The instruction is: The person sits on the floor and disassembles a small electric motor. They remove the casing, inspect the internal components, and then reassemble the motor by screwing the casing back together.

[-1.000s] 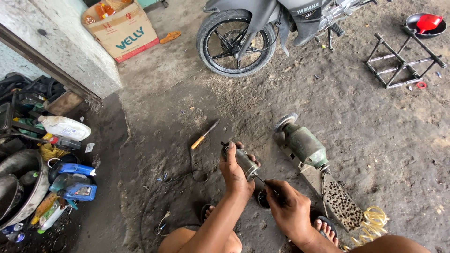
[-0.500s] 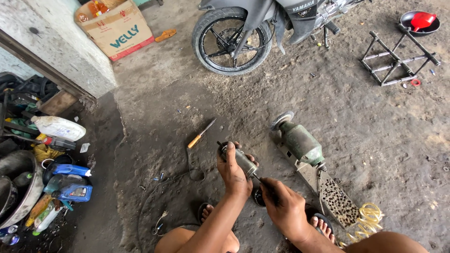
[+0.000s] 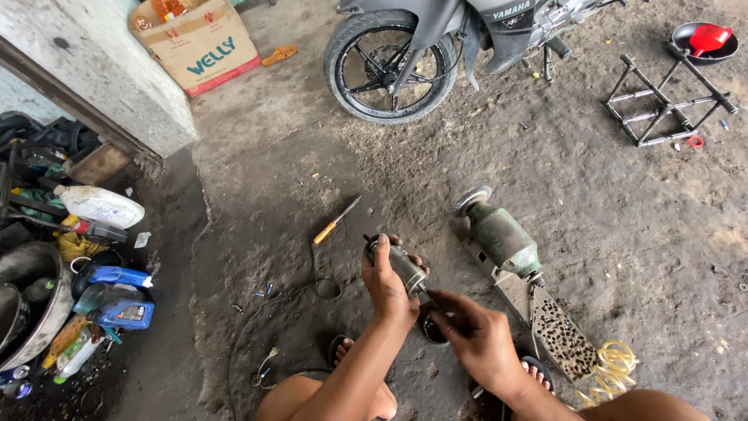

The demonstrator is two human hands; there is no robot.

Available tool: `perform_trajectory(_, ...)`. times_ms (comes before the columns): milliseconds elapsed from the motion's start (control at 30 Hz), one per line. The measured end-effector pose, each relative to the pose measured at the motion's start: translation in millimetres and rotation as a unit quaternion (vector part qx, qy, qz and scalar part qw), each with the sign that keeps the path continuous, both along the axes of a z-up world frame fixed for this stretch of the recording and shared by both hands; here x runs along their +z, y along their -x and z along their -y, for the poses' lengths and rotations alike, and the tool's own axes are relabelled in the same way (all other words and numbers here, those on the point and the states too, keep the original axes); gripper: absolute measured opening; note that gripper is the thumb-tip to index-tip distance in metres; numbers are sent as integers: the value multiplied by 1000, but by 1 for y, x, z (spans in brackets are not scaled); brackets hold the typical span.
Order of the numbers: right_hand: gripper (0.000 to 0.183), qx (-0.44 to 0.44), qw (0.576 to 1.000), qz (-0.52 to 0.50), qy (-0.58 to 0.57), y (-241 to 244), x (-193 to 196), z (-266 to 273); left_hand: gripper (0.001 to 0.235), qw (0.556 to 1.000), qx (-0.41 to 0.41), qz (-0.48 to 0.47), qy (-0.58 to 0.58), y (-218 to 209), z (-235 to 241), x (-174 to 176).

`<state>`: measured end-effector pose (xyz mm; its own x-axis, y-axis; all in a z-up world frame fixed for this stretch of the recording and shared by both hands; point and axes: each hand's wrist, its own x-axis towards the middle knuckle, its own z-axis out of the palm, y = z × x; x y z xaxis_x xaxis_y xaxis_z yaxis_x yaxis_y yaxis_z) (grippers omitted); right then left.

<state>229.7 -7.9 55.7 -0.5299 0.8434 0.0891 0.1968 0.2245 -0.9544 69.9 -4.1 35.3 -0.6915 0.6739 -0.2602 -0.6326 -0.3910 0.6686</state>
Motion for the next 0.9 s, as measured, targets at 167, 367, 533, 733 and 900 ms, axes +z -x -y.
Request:
perform_trajectory(167, 21, -78, 994, -1, -79, -1, -9, 2, 24, 1000, 1, -3, -8, 0, 0, 2)
perform_trajectory(367, 20, -67, 990, -5, -124, -3, -11, 3, 23, 1000, -14, -11, -15, -7, 1, 5)
perform_trajectory(533, 19, -65, 989, -27, -131, 1, -6, 4, 23, 1000, -19, -16, -9, -12, 2, 6)
perform_trajectory(733, 18, -80, 983, -48, -155, 4, -14, 2, 23, 999, -25, -31, -21, -15, 4, 6)
perform_trajectory(900, 17, -83, 982, -51, -163, 6, -13, 1, 25, 999, -20, -41, -12, -18, 4, 5)
